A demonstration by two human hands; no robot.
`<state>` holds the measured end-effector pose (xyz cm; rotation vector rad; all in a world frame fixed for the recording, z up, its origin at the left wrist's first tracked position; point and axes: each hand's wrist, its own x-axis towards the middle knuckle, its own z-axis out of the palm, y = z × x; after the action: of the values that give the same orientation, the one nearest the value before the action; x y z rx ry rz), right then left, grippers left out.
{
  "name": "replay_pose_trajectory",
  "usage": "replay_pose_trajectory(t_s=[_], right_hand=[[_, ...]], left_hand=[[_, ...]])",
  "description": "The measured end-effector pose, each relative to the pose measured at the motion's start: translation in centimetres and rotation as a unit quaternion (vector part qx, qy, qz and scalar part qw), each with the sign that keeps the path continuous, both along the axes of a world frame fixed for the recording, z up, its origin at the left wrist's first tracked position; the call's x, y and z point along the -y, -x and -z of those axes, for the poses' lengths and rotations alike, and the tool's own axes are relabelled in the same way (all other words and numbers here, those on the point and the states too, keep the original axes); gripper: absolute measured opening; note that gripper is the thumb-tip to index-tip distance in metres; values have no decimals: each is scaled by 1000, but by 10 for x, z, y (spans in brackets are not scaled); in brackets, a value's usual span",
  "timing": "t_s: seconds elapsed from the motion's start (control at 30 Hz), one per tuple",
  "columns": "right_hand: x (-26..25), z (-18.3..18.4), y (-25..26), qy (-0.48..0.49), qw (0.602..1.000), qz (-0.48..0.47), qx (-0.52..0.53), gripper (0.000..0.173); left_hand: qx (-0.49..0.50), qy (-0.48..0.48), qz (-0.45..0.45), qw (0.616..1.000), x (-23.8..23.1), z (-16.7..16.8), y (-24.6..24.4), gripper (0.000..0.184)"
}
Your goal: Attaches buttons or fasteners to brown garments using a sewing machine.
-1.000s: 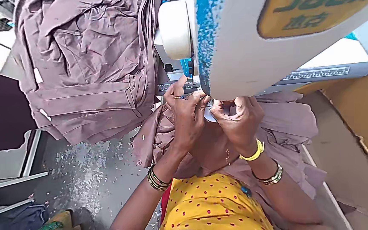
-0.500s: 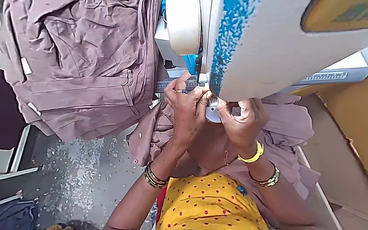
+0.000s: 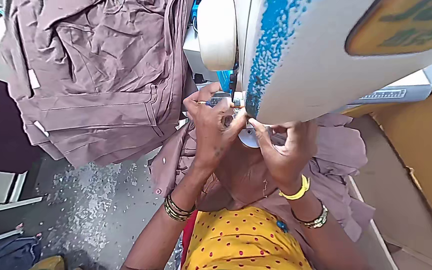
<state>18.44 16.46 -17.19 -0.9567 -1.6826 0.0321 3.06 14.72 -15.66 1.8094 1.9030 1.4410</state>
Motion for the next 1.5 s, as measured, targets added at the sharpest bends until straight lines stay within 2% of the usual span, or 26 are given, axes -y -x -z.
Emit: replay_pose_trajectory(t_s=[0.23, 0.37, 0.53, 0.73, 0.9, 1.07, 1.17, 1.43, 1.5], right_hand=[[-5, 17, -27, 56, 995, -14, -79, 21], [-19, 4, -35, 78, 992, -46, -84, 17], [-38, -25, -35, 125, 973, -152, -120, 18], [-55, -27, -28, 196, 925, -287, -153, 26], [-61, -26, -24, 221, 895, -362, -141, 25], [-65, -22, -32, 253, 897, -331, -148, 13], [-63, -18, -40, 258, 904, -310, -141, 14], [-56, -19, -43, 178, 930, -276, -168, 10], [-54, -21, -35, 160, 930, -281, -176, 14]], left_hand=[[-88, 106, -84, 987, 0, 8, 39, 18], [-87, 133, -99, 982, 0, 12, 44, 18], [-130, 140, -86, 978, 2, 11, 56, 44], [-157, 124, -43, 979, 5, 4, 64, 28], [-161, 126, -43, 978, 6, -5, 55, 29], [-156, 115, -37, 980, 4, -7, 53, 27], [-144, 108, -39, 983, 4, -5, 50, 24], [-114, 123, -44, 985, 5, -2, 49, 21], [-104, 122, -42, 986, 5, -1, 50, 20]])
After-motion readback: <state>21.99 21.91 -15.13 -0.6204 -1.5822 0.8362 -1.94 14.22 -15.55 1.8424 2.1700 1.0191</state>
